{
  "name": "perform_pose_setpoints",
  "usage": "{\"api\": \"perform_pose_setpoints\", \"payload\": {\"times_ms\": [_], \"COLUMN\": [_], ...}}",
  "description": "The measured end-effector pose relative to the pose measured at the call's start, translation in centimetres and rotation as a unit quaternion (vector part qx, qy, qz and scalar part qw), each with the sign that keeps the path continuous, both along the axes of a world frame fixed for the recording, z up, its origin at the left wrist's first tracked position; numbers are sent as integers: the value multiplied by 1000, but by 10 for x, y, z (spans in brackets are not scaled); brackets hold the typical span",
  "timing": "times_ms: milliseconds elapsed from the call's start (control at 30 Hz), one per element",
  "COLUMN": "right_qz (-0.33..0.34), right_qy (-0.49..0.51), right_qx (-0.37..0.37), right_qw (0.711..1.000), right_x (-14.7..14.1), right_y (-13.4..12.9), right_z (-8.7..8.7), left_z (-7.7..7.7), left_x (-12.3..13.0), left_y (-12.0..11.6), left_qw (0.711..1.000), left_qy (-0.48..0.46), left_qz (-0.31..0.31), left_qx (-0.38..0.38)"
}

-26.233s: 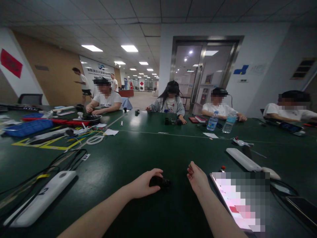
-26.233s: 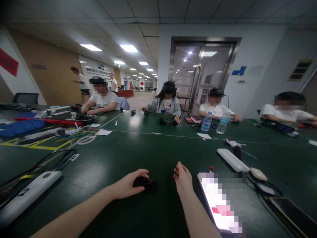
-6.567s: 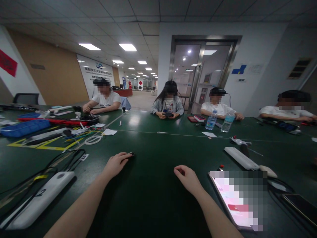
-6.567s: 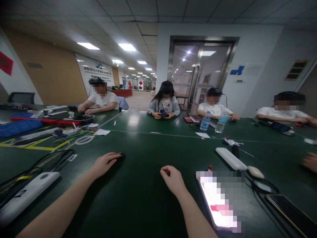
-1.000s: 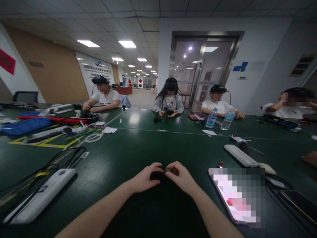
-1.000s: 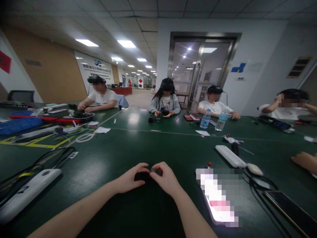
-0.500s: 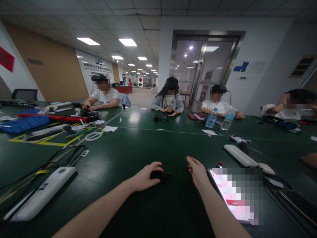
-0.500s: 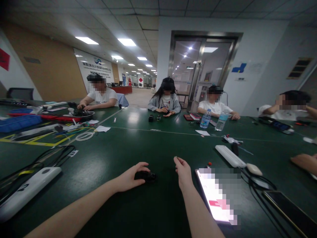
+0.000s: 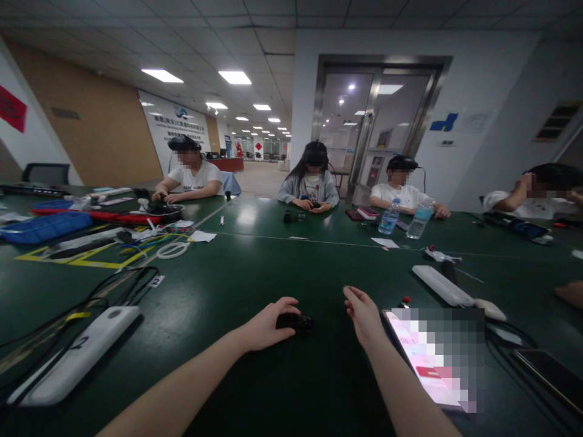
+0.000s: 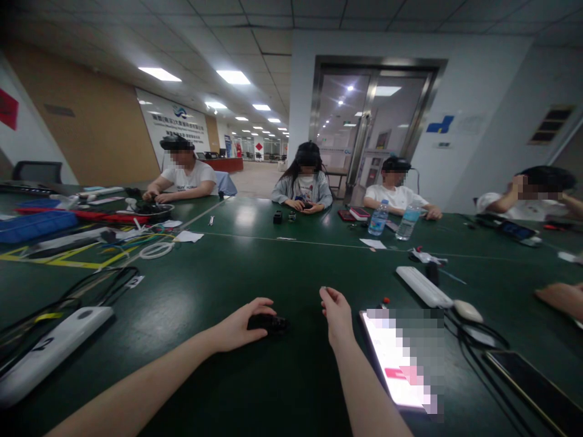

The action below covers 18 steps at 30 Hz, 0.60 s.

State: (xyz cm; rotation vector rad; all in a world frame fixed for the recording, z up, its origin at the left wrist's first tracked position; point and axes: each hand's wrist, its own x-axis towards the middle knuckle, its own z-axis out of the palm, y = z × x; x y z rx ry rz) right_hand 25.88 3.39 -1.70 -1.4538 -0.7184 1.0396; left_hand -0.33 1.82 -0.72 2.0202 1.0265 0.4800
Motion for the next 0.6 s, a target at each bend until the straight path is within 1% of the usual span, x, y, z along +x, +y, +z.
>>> {"api": "perform_pose_setpoints", "payload": {"times_ms": [67,167,267,367,433,533,600], "right_qz": [10,62,114,167,226,320,360], "right_qy": [-26,-84,-137,-189,-229,-295,-335], "right_qx": [16,67,112,122,122,115,111], "right_qw": [1000,992,978,960,939,893,864], "right_x": [-6,-15,-22,-29,-34,-42,-45], "right_y": [-4,-10,-14,-18,-22,-31,-36], "right_z": [7,15,17,18,19,26,30], "left_z": [0,-1,-2,-1,1,3,3], "left_x": [0,0,1,1,1,3,3], "left_y": [0,1,1,0,-1,-1,-1], "left_qw": [1000,1000,1000,1000,1000,1000,1000], "left_qy": [-1,-8,-10,-6,-1,2,0], "left_qz": [0,1,3,4,4,2,-1], "left_qx": [1,4,-1,1,8,18,23]}}
